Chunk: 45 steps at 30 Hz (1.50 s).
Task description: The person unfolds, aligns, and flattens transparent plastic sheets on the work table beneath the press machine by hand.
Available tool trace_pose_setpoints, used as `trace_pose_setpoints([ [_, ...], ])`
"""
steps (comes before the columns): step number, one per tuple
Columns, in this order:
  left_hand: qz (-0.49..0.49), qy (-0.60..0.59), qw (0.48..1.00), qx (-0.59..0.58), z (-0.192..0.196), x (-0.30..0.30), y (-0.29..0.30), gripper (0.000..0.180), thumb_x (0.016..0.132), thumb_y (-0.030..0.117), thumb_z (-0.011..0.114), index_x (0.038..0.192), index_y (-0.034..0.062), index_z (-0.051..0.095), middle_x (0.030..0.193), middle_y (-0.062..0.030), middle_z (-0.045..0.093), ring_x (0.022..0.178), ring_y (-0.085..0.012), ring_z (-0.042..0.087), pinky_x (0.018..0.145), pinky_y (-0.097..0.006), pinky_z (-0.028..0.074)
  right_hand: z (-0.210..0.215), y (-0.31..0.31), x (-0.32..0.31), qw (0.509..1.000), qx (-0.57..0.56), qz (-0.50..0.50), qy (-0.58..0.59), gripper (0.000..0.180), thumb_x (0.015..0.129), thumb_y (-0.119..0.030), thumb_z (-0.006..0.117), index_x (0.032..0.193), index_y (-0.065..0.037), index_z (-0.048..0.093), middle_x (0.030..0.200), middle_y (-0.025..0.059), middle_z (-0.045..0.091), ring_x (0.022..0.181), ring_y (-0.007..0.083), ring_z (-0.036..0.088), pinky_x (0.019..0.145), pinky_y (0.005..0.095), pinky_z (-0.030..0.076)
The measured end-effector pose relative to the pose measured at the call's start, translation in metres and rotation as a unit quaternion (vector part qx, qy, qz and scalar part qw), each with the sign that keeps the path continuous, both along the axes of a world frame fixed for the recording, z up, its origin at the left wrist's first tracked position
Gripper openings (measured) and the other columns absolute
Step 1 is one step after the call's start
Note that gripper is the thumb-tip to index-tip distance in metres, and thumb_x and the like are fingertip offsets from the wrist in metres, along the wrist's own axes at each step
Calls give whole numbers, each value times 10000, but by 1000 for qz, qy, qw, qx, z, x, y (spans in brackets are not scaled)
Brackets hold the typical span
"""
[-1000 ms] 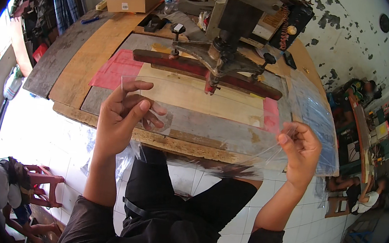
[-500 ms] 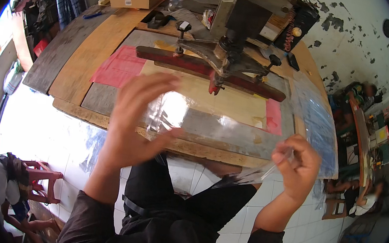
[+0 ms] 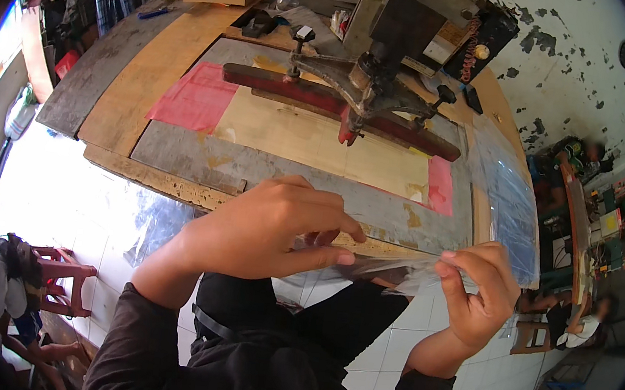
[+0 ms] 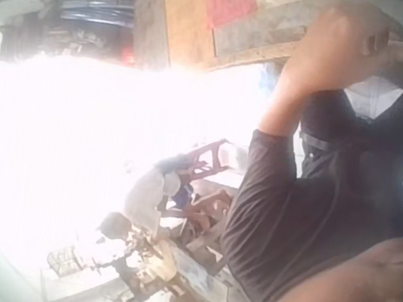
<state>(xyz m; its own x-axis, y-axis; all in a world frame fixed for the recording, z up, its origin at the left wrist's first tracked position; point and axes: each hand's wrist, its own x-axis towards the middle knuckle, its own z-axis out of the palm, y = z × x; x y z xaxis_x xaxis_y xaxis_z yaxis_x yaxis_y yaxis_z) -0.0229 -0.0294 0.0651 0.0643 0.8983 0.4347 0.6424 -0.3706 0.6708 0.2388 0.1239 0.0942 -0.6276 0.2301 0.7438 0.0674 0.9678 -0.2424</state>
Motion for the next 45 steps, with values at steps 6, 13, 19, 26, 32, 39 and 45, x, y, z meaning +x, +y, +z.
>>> trace_pose_setpoints([
  [6,113,100,981,119,-6,15,-2,153,878,170,850,942,88,737,907,-40,760,768,-243,712,783,-369,545,-4,-7,0,994,95,-44,39,255,755,-131,889,986,-90,791,872,33,752,750,227,674,682,353,459],
  [13,151,115,965,182,-4,21,-7,191,812,161,900,892,100,737,890,-29,773,762,-199,736,739,-338,571,-18,-9,1,983,154,-49,83,217,815,-145,882,1011,-153,790,922,-2,761,775,206,693,695,356,466],
  [19,152,110,964,186,-7,20,-4,193,810,172,900,889,101,739,877,-23,770,745,-192,732,722,-334,569,-21,3,5,986,131,-55,87,196,840,-166,890,1002,-130,786,912,16,759,771,206,689,697,353,471],
  [26,145,103,971,162,-13,15,-1,162,844,172,880,896,101,744,866,-19,760,719,-214,713,698,-344,544,-24,14,-1,998,25,-14,60,252,801,-57,902,1023,-35,786,876,80,749,755,232,684,673,335,491],
  [32,125,66,984,106,-17,7,-1,149,865,200,870,909,104,765,868,-20,762,715,-245,702,690,-361,531,-23,17,-6,997,-67,-1,28,273,779,-41,918,1013,-12,781,860,97,749,740,224,680,666,315,486],
  [39,125,-19,991,-52,-19,-17,-8,239,863,230,904,960,57,771,851,-74,772,783,-212,754,747,-343,566,-28,32,1,975,-220,-28,-10,204,857,-79,880,1013,-4,770,877,70,750,790,145,661,713,276,477],
  [45,111,-185,966,-144,-57,-78,-19,285,897,144,878,1092,-5,734,869,-54,773,793,-140,742,815,-301,576,-51,65,4,906,-422,-26,37,248,922,-64,827,1133,12,720,981,39,746,825,90,628,737,255,492],
])
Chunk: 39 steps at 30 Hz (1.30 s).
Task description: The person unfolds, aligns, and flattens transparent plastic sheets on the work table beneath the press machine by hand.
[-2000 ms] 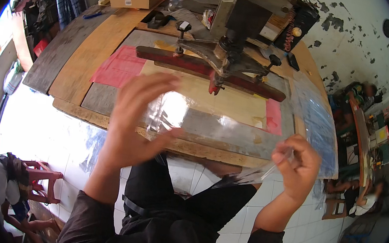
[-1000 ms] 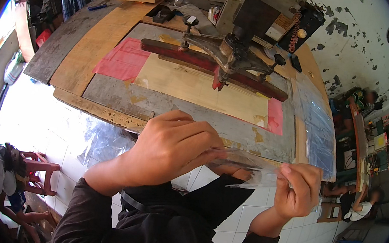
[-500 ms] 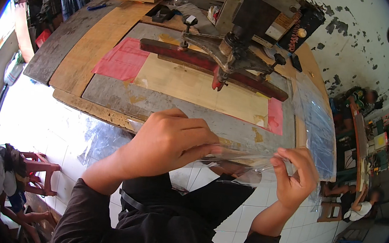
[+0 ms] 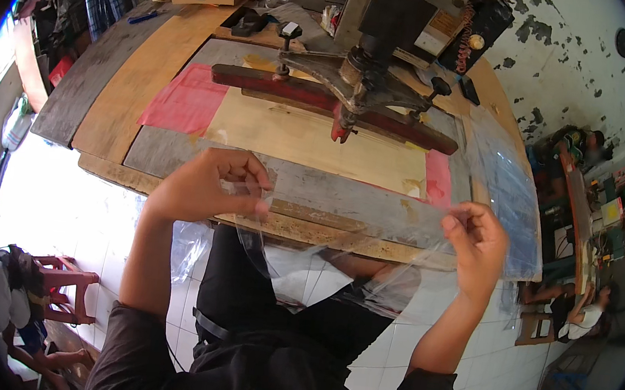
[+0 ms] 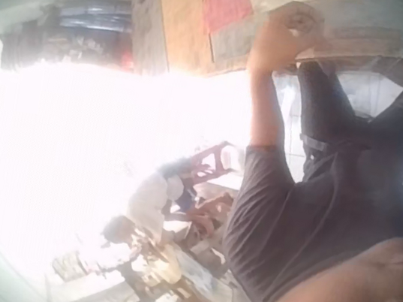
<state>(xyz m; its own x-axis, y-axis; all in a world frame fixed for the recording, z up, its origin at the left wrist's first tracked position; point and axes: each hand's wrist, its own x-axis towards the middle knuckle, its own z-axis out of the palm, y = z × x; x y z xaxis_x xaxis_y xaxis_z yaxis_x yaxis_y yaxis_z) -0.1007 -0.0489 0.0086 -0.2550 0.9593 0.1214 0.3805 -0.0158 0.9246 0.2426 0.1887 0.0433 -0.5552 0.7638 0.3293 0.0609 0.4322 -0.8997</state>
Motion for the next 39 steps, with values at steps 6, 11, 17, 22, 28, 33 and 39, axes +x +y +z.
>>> trace_pose_setpoints([
  [6,120,-57,990,-46,-28,-3,21,292,939,95,824,1154,-5,655,815,-49,712,729,-110,672,700,-284,526,-37,40,-34,997,-7,6,-72,253,944,-47,807,1152,12,676,927,52,715,804,83,632,725,251,505],
  [11,207,36,976,-57,-35,-14,44,330,932,112,830,1188,24,640,759,-79,669,699,-113,637,624,-321,495,-75,66,-64,981,124,-28,-150,235,907,-73,845,1037,1,664,913,81,683,792,149,646,716,312,519],
  [17,166,193,966,-46,-44,-49,77,228,927,102,807,1113,10,712,813,-130,664,703,-205,660,665,-369,529,-88,90,-89,950,213,-26,-227,180,905,-129,840,991,8,762,1011,111,695,862,273,679,765,377,534],
  [22,169,401,900,0,-68,-55,82,250,951,135,742,1182,42,769,1267,-151,668,952,-319,692,858,-451,557,-95,97,-90,920,316,7,-233,261,968,-190,764,1133,9,799,1188,118,695,1090,314,669,937,414,544],
  [28,135,510,849,39,-56,-40,79,304,946,128,706,1232,32,751,1408,-108,644,1162,-349,665,1008,-453,556,-90,86,-81,863,418,16,-283,409,989,-245,723,1288,34,726,1358,107,675,1201,306,605,1013,423,521],
  [33,131,453,882,24,-59,-41,83,338,947,105,699,1267,1,724,1369,-122,679,1202,-351,668,1028,-459,554,-90,89,-79,882,376,24,-284,437,985,-223,722,1328,46,695,1434,121,655,1212,317,598,1060,431,503],
  [39,126,434,892,18,-59,-42,83,369,942,71,686,1300,-13,702,1376,-139,679,1211,-363,673,1036,-460,552,-92,93,-81,891,358,39,-277,448,978,-205,732,1340,56,682,1424,148,664,1216,328,599,1077,431,503],
])
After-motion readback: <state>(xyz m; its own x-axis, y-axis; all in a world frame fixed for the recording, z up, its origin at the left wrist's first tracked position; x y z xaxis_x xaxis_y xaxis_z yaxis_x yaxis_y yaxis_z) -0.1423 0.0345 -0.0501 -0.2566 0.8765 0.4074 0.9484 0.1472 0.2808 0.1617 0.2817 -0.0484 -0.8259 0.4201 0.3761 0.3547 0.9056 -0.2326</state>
